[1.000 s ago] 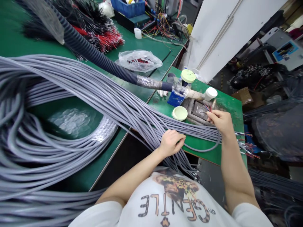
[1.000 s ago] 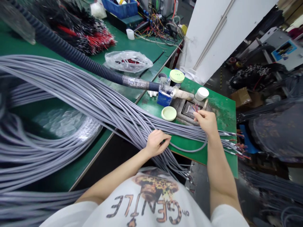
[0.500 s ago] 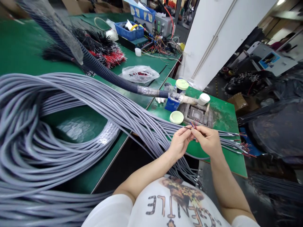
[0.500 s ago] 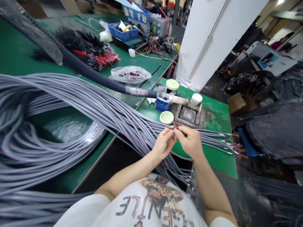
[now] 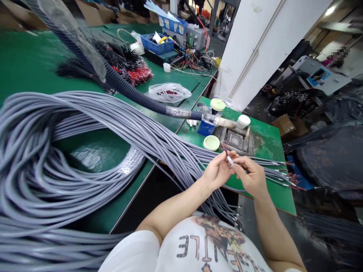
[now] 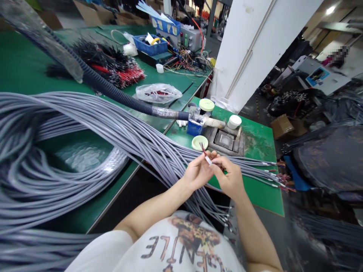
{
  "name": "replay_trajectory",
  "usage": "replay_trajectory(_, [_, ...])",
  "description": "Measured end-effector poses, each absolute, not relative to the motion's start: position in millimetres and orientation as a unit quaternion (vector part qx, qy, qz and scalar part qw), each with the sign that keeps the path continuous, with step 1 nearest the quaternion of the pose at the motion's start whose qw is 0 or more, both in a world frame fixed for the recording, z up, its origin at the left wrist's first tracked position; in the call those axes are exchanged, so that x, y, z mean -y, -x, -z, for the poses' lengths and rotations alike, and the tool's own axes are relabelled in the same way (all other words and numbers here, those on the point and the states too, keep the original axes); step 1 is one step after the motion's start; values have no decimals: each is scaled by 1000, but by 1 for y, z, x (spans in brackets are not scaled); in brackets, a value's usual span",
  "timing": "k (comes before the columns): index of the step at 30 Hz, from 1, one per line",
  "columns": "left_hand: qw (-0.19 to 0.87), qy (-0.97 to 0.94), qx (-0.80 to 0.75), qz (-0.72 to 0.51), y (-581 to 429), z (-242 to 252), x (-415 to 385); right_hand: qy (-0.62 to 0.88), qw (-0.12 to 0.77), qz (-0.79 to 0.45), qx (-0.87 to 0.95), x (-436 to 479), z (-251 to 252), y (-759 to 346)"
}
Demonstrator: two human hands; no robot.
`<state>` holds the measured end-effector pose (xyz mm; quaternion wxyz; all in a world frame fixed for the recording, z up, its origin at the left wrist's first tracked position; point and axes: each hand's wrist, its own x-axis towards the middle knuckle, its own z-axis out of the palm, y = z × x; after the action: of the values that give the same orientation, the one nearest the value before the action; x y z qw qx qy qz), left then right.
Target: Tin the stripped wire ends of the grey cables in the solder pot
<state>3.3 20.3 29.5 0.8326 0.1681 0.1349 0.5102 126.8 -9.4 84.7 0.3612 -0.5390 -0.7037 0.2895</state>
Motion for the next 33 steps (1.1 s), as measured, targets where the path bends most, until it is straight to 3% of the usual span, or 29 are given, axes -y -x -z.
replay_trajectory(6, [796, -258, -121, -534, -13, -21, -11, 538, 374, -352, 668, 7, -81, -138])
replay_trajectory(12, [727, -323, -192, -574, -13, -19, -13, 554, 367, -83, 743, 1, -103, -142])
replay_trajectory(15, [707, -368, -223, -562, -12, -22, -12, 543, 350, -31, 763, -5, -115, -136])
replay_trajectory(18, [689, -414, -230, -548, -12, -26, -8, 514, 344, -53, 784, -11, -121, -126])
replay_trajectory(23, [664, -462, -243, -536, -12, -21, -5, 507, 406, -124, 750, -10, -122, -112])
replay_trajectory(29, [648, -506, -226, -523, -3, -23, -5, 487, 528, -286, 634, -20, -114, -115])
replay_trajectory(33, [666, -490, -232, -512, -4, -19, 0, 456, 633, -256, 571, -27, -127, -133])
